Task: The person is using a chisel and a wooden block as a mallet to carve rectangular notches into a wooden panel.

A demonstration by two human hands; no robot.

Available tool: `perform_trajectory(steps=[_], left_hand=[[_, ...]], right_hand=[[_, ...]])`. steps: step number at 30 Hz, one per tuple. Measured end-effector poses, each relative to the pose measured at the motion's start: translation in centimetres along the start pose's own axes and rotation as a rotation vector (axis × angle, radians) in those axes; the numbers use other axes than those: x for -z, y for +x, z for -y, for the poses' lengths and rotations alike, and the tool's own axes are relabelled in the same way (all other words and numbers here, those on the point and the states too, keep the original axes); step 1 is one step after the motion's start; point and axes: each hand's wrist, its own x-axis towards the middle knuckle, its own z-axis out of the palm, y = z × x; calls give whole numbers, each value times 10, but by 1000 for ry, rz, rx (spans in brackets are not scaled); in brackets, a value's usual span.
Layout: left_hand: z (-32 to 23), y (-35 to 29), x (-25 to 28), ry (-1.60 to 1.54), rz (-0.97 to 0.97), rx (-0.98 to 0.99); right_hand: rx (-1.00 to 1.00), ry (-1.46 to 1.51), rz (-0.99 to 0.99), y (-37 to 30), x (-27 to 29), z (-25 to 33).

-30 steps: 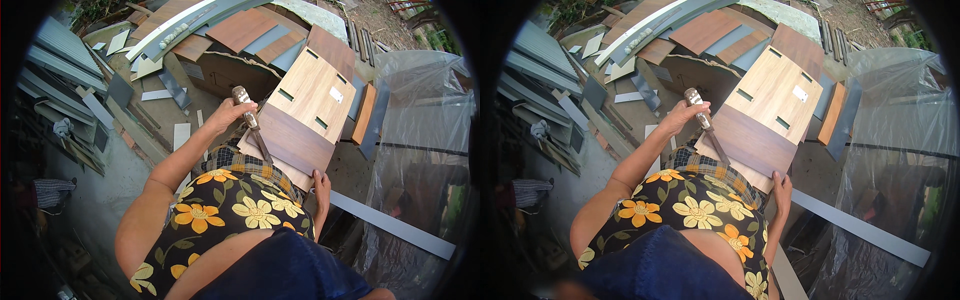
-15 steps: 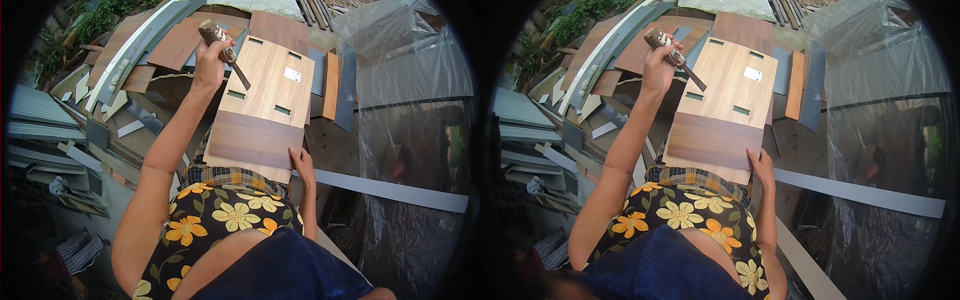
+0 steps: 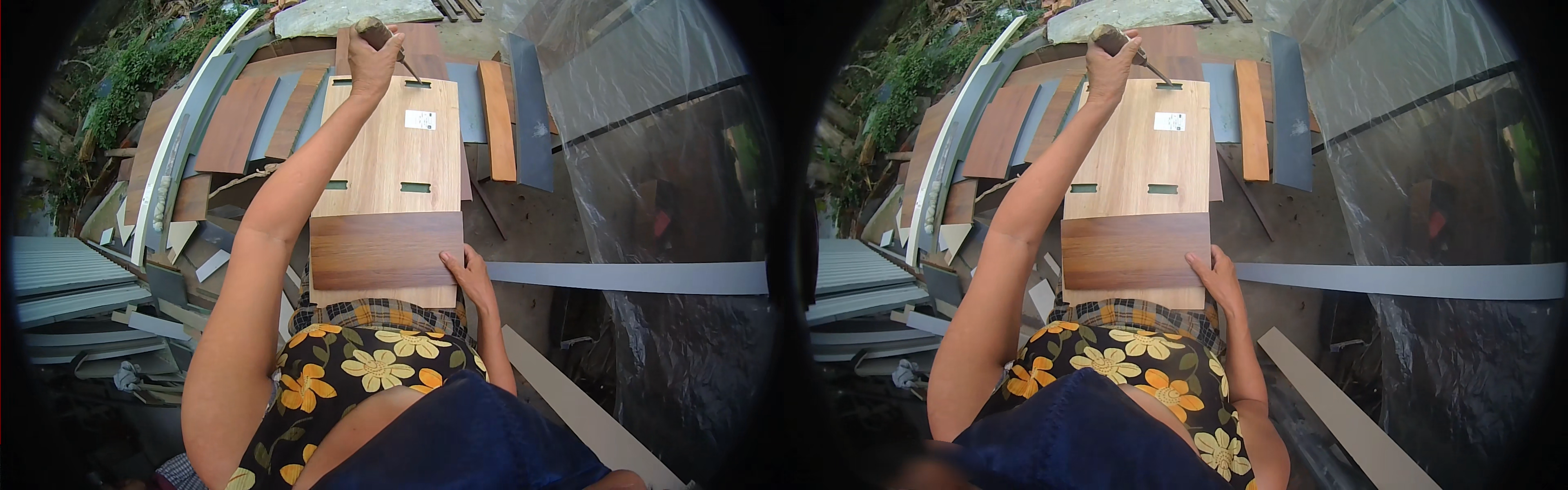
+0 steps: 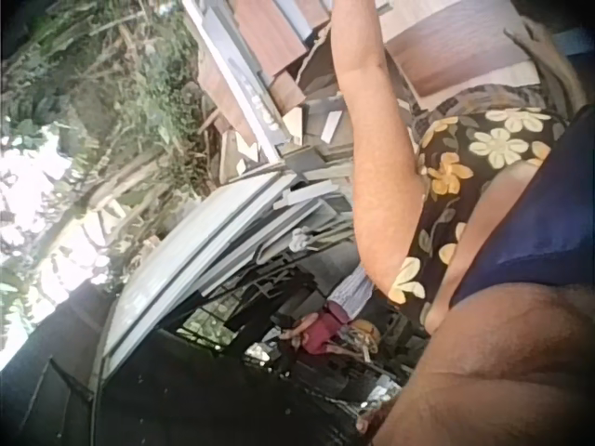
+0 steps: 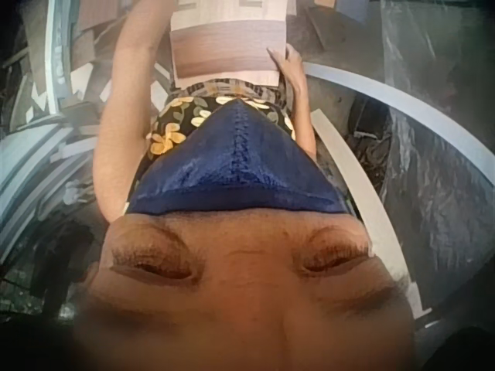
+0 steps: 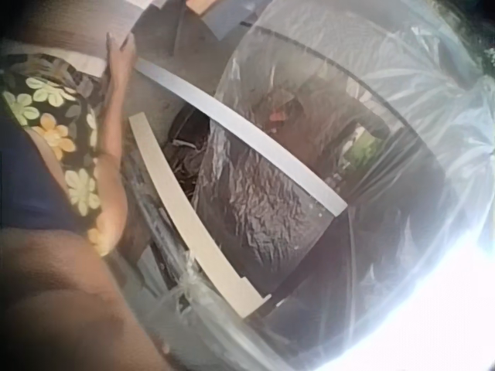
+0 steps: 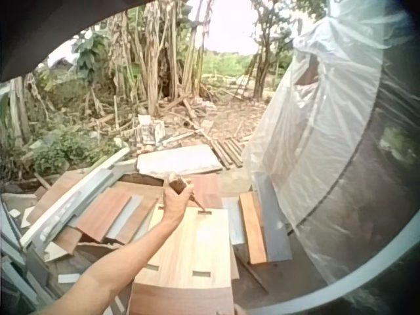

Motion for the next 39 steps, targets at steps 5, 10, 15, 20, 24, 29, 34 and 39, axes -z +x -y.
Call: perform_trajectory(steps=[5, 10, 15, 20, 24, 29, 34, 39], left_hand=[[8, -2, -13, 105, -50, -15], [8, 9, -9, 163, 102, -5], [12, 0, -11, 242, 137, -65], [9, -3, -8, 290, 232, -112], [-3, -1, -8, 396, 325, -110], [-10, 7, -12, 487, 326, -73], [-2, 11, -18, 443, 333, -109], [-5, -1, -25, 427, 276, -202]], right_hand=[[43, 32, 4, 5, 2, -7], [35, 39, 18, 7, 2, -7], [34, 26, 21, 8, 2, -7], [41, 7, 29, 7, 3, -3], [-71, -156, 23, 18, 22, 7], [264, -441, -695, 61, 60, 41], [323, -759, -770, 132, 73, 56], [133, -758, -588, 161, 70, 57]])
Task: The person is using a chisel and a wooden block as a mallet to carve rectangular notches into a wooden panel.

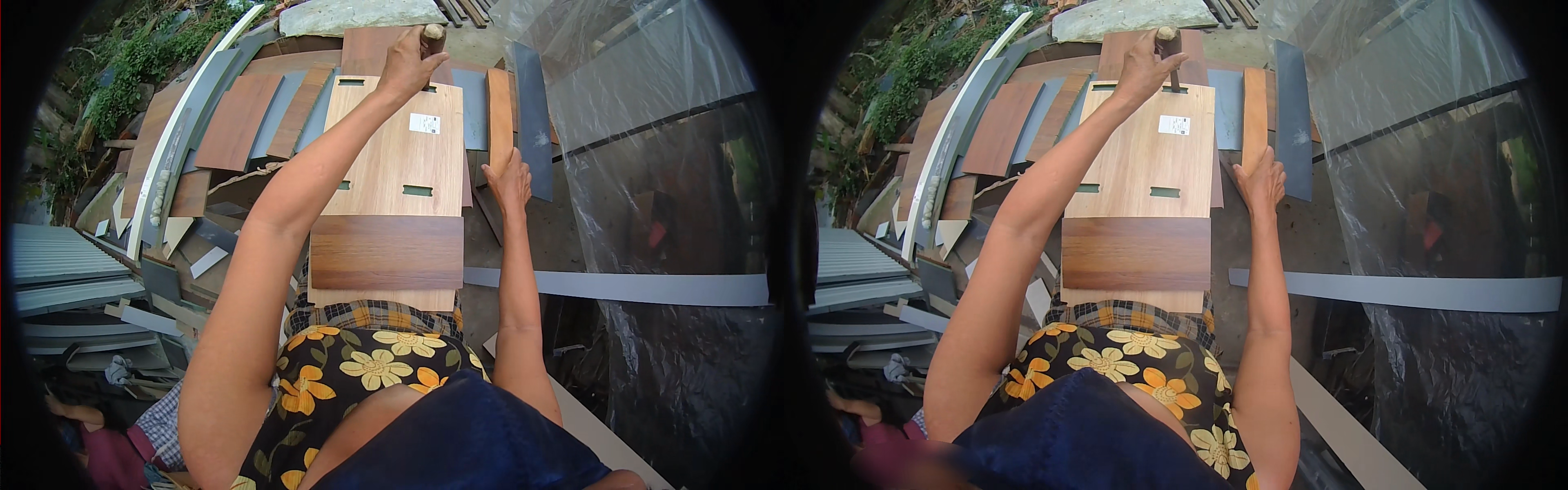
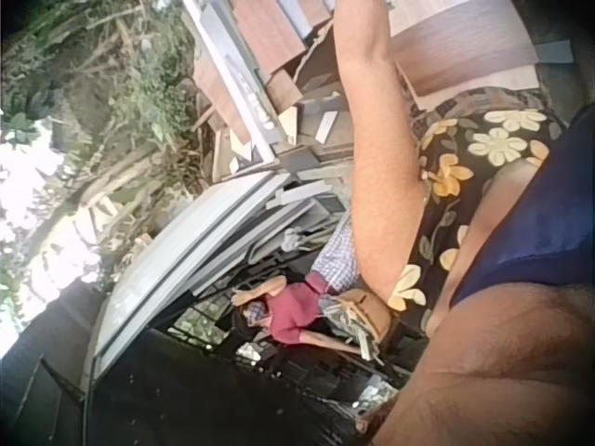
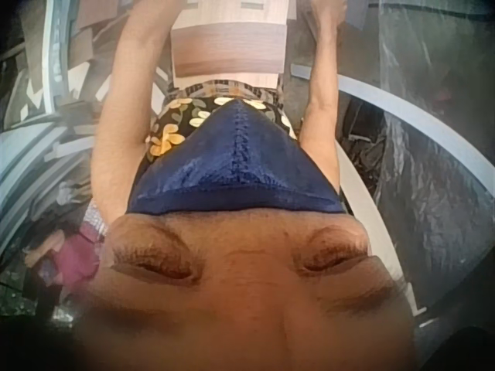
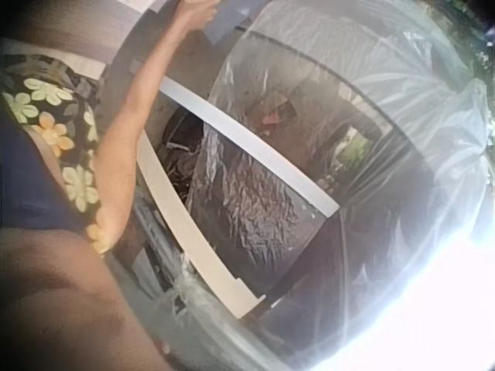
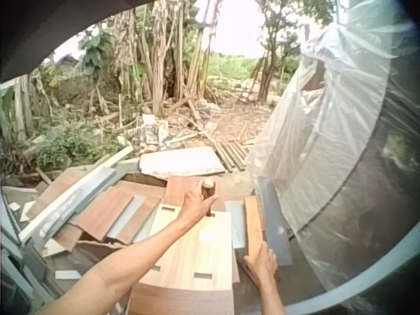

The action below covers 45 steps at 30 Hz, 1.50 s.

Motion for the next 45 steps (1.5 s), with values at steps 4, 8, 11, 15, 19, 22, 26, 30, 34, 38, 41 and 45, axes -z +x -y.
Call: perform_trajectory(steps=[4, 8, 11, 15, 19, 22, 26, 30, 34, 38, 41, 45], left_hand=[[1, -3, -4, -23, -48, -30], [1, -3, -8, -30, -34, -27], [-1, -2, -9, -31, -77, -79], [-4, -1, -8, 6, -16, 6], [-17, -2, -11, 33, 25, 63], [-17, -2, -13, 14, -10, 22], [-19, -1, -17, 25, 15, 39], [-15, -1, -16, 2, 28, 28], [-19, -3, -14, 58, 18, 2], [-30, -8, -15, 37, 80, 87], [-30, -8, -12, 34, 114, 102], [-16, -5, -5, 31, 94, -11]], right_hand=[[-52, 17, 8, 6, -8, 6], [-85, 32, 20, 6, -10, 13], [-76, 59, -20, 10, -17, 9], [-142, 395, -15, 22, 2, 5], [-62, 699, 31, 8, 37, 10], [126, 752, -35, -19, 81, 46], [388, 706, -160, -41, 109, 75], [331, 687, -61, -51, 126, 86], [337, 679, -58, -57, 129, 83], [339, 684, -70, -58, 119, 71], [343, 708, -82, -63, 120, 71], [353, 705, -85, -65, 122, 71]])
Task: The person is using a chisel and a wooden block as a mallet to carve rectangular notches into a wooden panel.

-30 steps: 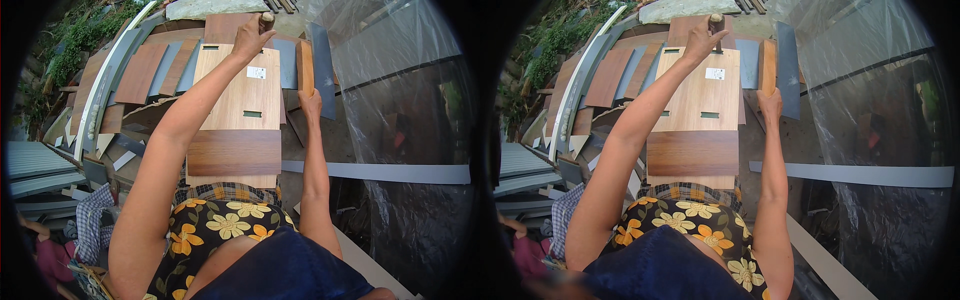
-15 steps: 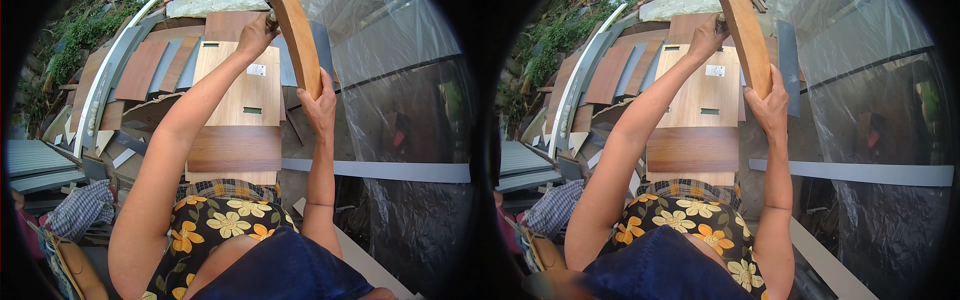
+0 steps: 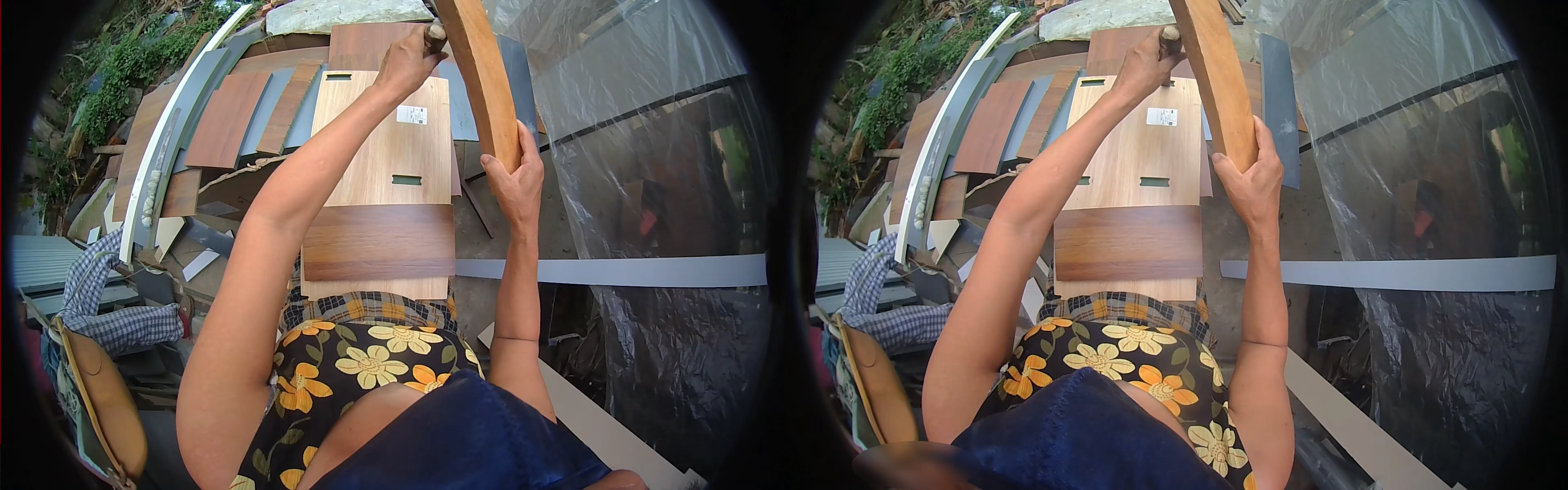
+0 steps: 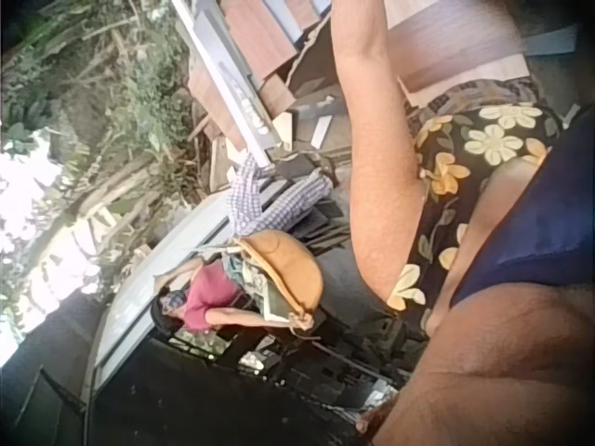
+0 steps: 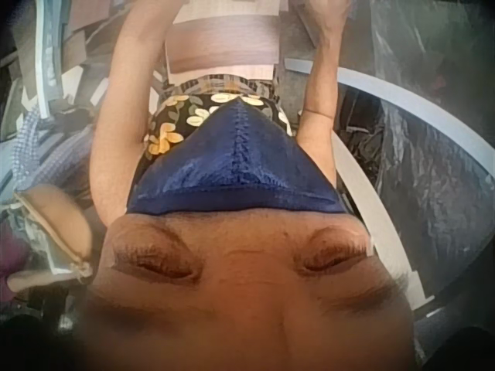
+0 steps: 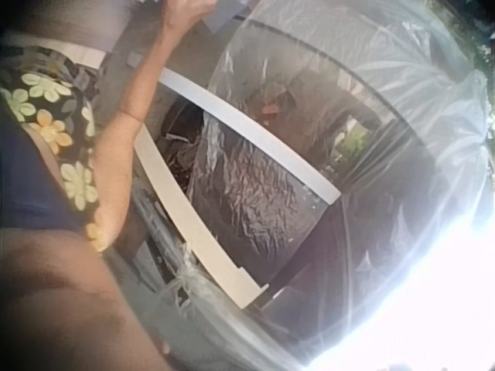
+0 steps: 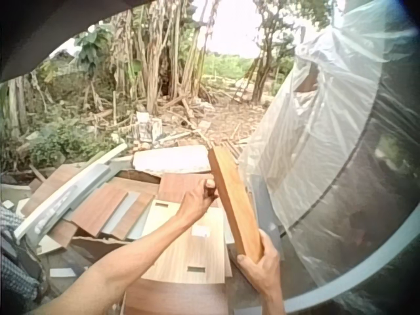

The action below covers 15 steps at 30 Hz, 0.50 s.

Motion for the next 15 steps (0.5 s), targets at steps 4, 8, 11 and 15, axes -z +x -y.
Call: perform_trajectory(steps=[4, 8, 11, 15], left_hand=[[1, 4, 7, -13, -25, 58], [11, 5, 11, -5, -39, 43], [10, 6, 9, 28, -4, 82], [11, 5, 11, -10, -55, -8]], right_hand=[[14, 6, -24, -5, 2, -4], [55, 44, -51, -4, -1, 4], [88, 37, -68, -1, -5, 5], [-53, 94, 53, -2, -13, 6]])
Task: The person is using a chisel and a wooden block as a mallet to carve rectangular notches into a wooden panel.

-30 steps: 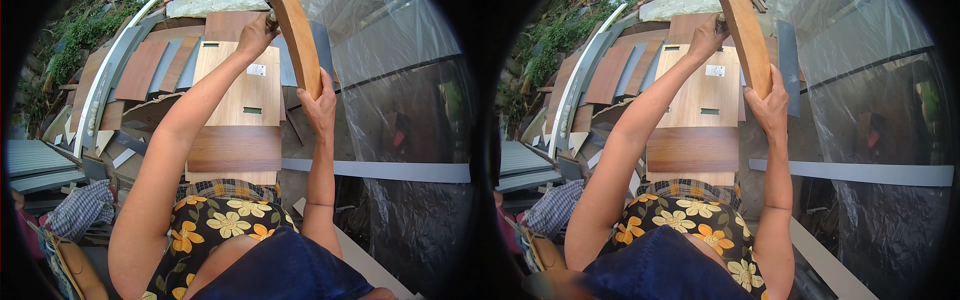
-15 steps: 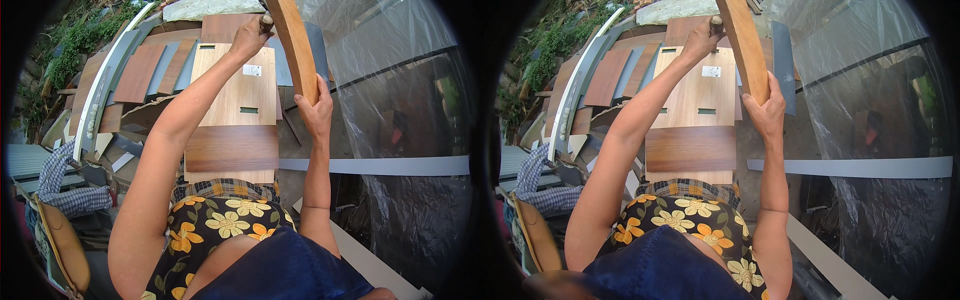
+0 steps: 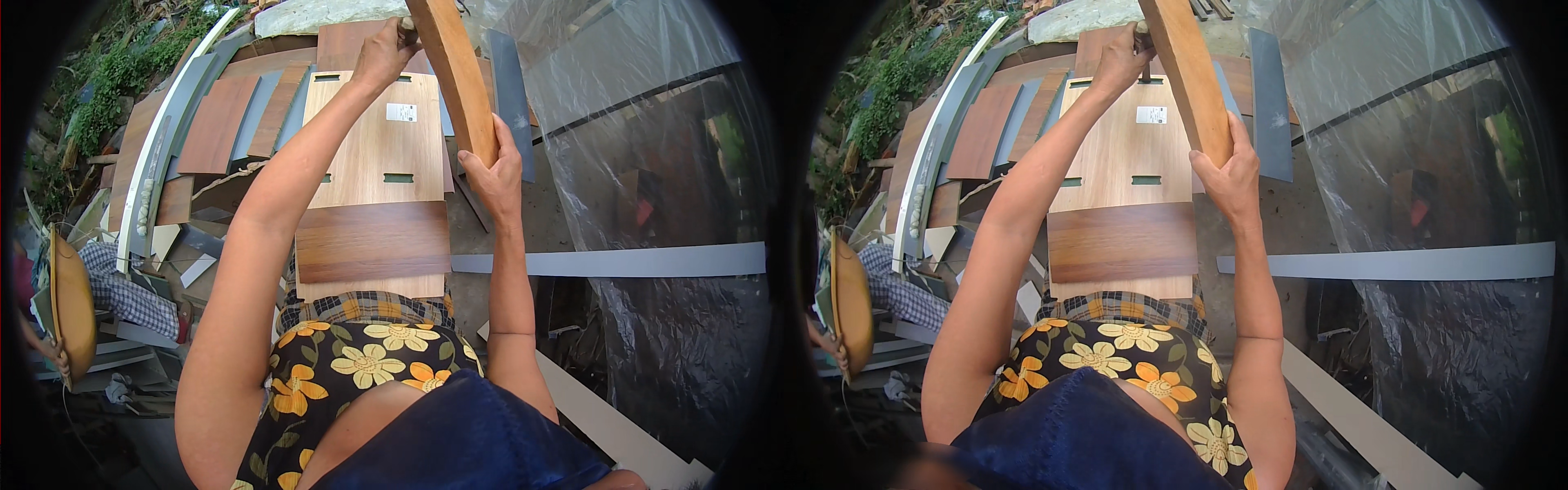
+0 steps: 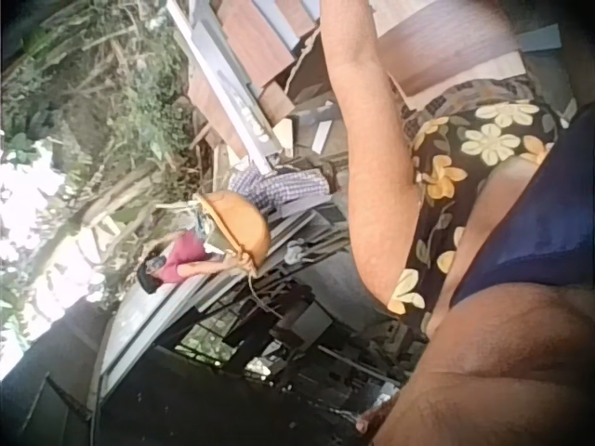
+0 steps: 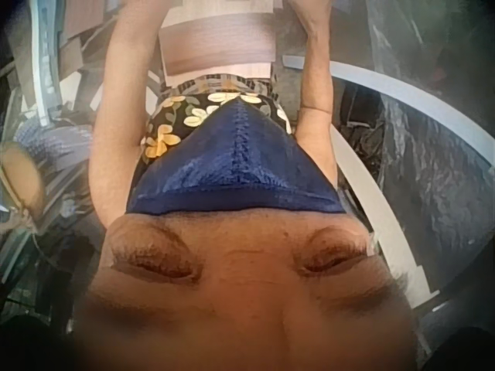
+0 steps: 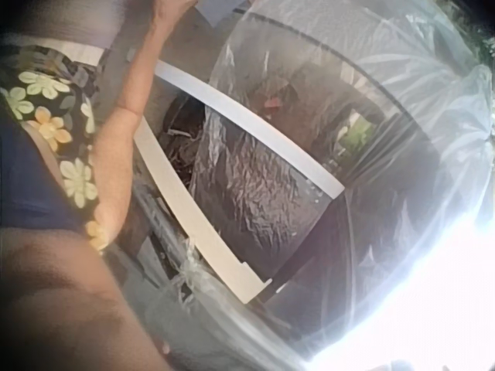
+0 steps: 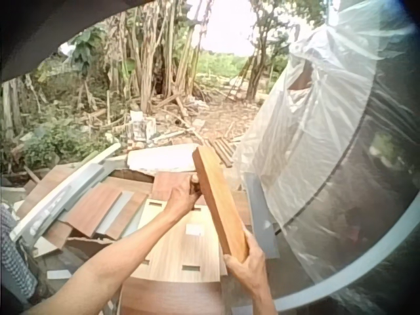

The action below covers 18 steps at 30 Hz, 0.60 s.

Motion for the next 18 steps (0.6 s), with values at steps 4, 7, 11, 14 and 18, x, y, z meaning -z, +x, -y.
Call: perform_trajectory(steps=[4, 7, 11, 14, 18], left_hand=[[6, -3, 1, 64, -2, 7], [0, -2, 0, 79, 19, 2], [22, -2, -2, 169, -13, -62], [13, 4, -4, 343, 34, -48], [26, 9, 2, 157, 39, -10]], right_hand=[[3, -27, -61, -12, -1, -7], [-11, 21, -130, -21, -1, -31], [-144, 73, -153, -32, 1, -58], [-248, 43, -183, -53, 14, -82], [-291, 68, -199, -71, 15, -93]])
